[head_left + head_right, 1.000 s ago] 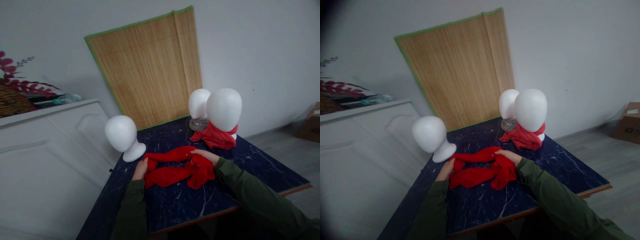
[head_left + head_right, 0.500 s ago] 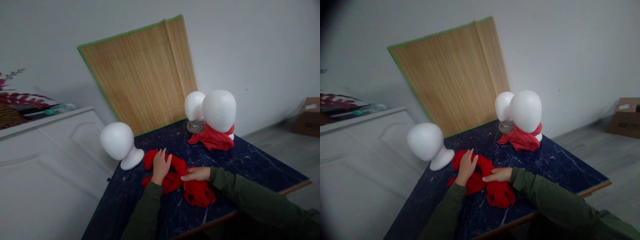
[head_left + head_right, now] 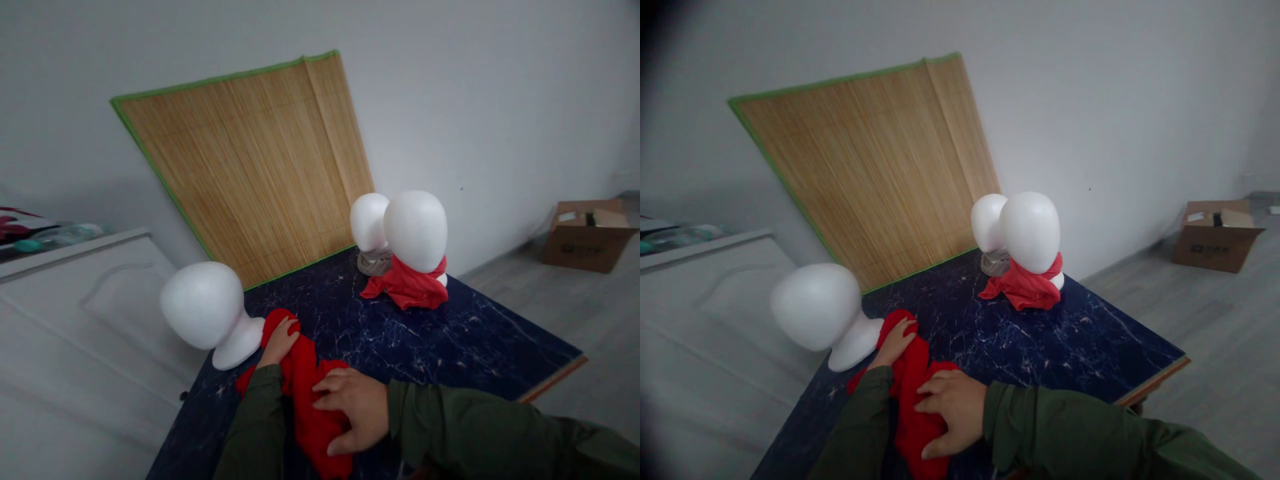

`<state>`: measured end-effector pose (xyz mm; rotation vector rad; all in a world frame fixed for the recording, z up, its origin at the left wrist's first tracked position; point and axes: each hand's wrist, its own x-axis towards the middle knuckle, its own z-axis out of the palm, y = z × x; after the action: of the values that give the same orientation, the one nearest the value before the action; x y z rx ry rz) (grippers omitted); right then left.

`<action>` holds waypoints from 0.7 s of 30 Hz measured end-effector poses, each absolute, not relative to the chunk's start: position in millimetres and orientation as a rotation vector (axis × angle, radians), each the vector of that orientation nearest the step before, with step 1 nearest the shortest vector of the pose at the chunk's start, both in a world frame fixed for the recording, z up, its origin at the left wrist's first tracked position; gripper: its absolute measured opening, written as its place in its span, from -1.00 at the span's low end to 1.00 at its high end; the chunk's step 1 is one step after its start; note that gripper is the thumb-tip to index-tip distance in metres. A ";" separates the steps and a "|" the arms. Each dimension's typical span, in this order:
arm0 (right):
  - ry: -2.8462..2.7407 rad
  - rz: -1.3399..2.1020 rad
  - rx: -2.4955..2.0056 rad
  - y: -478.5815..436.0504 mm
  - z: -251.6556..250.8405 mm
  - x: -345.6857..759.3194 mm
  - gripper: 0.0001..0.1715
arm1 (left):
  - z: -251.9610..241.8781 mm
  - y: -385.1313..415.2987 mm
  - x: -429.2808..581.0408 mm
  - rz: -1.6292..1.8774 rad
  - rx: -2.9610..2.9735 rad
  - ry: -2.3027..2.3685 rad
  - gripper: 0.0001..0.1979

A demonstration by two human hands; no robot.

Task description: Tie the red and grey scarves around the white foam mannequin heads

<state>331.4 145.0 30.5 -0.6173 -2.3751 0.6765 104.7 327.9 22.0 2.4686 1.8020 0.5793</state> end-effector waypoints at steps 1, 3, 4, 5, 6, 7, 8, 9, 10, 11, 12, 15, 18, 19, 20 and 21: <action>-2.442 0.584 -0.629 148.2 27.2 331.7 -0.24 | 21.2 330.0 103.9 0.601 2.489 1.800 -0.62; -2.530 0.509 -0.661 155.0 21.4 330.9 -0.29 | 22.0 332.1 103.4 0.659 2.521 1.817 -0.58; -2.544 0.506 -0.662 158.4 19.7 330.4 -0.28 | 24.3 331.6 104.0 0.693 2.529 1.832 -0.55; -2.542 0.522 -0.642 161.6 18.9 330.2 -0.27 | 28.1 329.7 105.4 0.742 2.540 1.859 -0.51; -2.520 0.558 -0.607 164.6 19.0 330.4 -0.27 | 33.3 326.3 108.1 0.806 2.560 1.893 -0.49; -2.480 0.612 -0.563 167.4 19.8 331.1 -0.28 | 39.6 321.3 112.3 0.885 2.591 1.933 -0.48; -2.428 0.681 -0.517 170.1 20.9 332.1 -0.31 | 46.4 314.7 118.2 0.959 2.635 1.969 -0.50; -2.362 0.765 -0.483 172.7 21.9 333.2 -0.34 | 52.9 306.7 125.8 1.011 2.682 2.006 -0.53; -2.282 0.858 -0.470 175.2 22.5 334.2 -0.39 | 58.3 297.6 134.8 1.018 2.727 2.039 -0.55; -2.191 0.951 -0.481 177.6 22.6 334.9 -0.44 | 61.9 287.8 144.9 0.967 2.759 2.071 -0.56; -2.095 1.031 -0.511 180.1 22.2 335.3 -0.50 | 63.1 277.8 155.3 0.869 2.767 2.101 -0.55; -1.846 1.054 -0.686 187.9 21.2 336.7 -0.65 | 53.1 251.4 180.6 0.501 2.682 2.160 -0.45; -1.739 0.795 -0.882 193.8 26.9 346.2 -0.74 | 34.0 237.7 183.8 0.232 2.555 2.063 -0.35; -1.706 0.694 -0.930 194.8 30.6 352.7 -0.75 | 29.0 236.4 179.5 0.194 2.525 1.989 -0.33; -1.673 0.597 -0.960 195.2 34.5 361.4 -0.76 | 25.4 236.4 173.1 0.196 2.510 1.907 -0.30; -1.634 0.499 -0.975 195.2 38.4 372.1 -0.77 | 23.2 237.2 165.3 0.235 2.508 1.831 -0.28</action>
<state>372.1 195.2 38.4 -0.9751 -1.6339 0.4987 165.3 237.2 23.2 2.5080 1.8310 0.2354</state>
